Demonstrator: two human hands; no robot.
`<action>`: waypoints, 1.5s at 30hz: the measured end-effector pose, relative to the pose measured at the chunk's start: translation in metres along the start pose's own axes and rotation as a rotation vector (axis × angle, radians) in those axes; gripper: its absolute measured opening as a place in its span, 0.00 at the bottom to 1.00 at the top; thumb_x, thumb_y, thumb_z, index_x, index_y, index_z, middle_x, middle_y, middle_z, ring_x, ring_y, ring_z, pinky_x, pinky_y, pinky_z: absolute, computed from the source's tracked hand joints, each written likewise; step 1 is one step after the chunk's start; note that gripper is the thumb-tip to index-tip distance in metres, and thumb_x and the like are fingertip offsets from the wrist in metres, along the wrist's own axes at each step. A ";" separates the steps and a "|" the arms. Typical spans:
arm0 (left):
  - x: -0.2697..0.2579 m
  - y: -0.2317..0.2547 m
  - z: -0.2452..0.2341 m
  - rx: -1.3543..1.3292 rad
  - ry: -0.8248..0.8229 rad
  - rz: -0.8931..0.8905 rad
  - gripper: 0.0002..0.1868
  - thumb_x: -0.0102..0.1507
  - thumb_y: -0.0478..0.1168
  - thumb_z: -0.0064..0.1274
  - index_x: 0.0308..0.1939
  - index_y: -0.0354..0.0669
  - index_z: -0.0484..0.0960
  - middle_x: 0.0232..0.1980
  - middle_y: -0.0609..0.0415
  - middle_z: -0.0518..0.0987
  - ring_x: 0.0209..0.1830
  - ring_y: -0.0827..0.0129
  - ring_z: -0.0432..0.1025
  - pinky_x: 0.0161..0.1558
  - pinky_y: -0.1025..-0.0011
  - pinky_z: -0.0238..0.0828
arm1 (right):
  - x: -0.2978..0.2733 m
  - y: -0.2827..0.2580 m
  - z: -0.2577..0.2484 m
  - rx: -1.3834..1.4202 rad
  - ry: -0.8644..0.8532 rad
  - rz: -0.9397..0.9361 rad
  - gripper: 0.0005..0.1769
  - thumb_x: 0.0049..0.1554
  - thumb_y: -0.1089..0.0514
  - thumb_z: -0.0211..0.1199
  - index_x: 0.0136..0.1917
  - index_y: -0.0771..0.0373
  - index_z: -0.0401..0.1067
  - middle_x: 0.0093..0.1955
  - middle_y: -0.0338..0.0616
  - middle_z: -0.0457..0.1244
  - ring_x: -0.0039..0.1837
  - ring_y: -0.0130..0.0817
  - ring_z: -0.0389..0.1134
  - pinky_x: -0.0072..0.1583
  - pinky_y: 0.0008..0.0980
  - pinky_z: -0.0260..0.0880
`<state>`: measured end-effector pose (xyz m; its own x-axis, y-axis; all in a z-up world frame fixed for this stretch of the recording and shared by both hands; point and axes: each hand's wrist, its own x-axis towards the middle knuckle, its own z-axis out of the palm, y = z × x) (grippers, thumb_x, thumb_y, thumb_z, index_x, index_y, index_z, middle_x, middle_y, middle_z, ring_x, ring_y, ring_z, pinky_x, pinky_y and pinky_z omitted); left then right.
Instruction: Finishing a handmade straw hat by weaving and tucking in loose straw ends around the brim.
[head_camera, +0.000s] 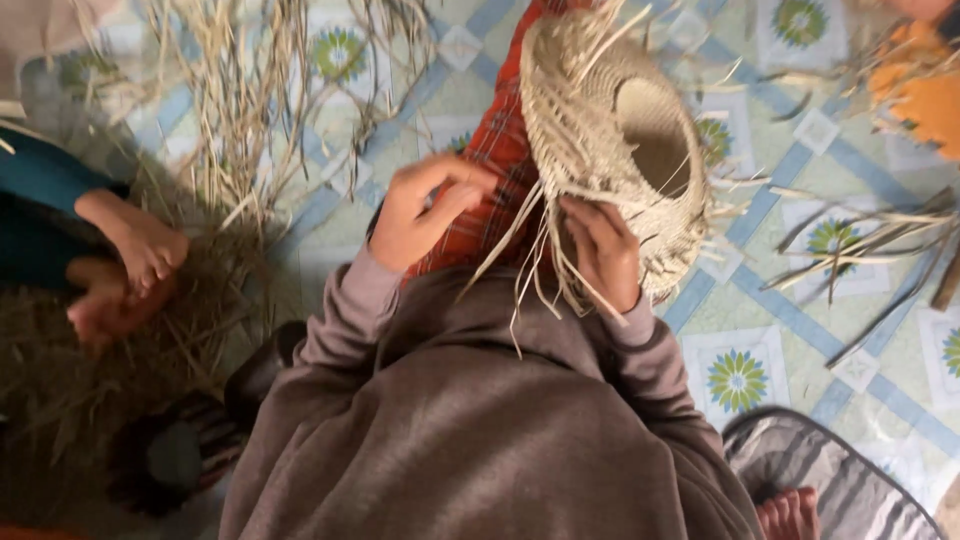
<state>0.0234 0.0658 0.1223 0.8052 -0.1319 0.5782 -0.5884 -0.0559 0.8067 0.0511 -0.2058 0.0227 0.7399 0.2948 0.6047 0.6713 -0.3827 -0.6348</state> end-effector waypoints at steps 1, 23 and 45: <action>-0.001 -0.011 0.005 -0.009 0.004 -0.030 0.10 0.71 0.36 0.50 0.50 0.38 0.85 0.32 0.53 0.81 0.32 0.65 0.77 0.43 0.70 0.73 | 0.003 -0.012 -0.003 0.004 -0.018 0.026 0.15 0.62 0.74 0.61 0.60 0.66 0.78 0.53 0.56 0.69 0.54 0.59 0.73 0.55 0.49 0.75; -0.028 -0.069 0.035 0.236 0.036 0.230 0.05 0.66 0.35 0.58 0.43 0.46 0.88 0.38 0.53 0.82 0.35 0.56 0.75 0.38 0.61 0.74 | -0.015 -0.026 0.012 -0.004 -0.057 -0.023 0.20 0.59 0.75 0.64 0.62 0.61 0.79 0.51 0.49 0.70 0.53 0.56 0.74 0.51 0.47 0.78; -0.020 -0.038 0.045 0.088 0.075 0.160 0.01 0.64 0.34 0.62 0.38 0.41 0.86 0.40 0.50 0.79 0.37 0.56 0.74 0.41 0.63 0.72 | -0.014 -0.032 0.015 -0.023 -0.007 0.014 0.14 0.60 0.73 0.63 0.58 0.62 0.79 0.47 0.52 0.67 0.50 0.60 0.73 0.48 0.47 0.77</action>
<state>0.0262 0.0264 0.0751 0.7020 -0.0726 0.7084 -0.7110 -0.1268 0.6916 0.0197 -0.1841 0.0273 0.7496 0.2953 0.5924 0.6597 -0.4070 -0.6318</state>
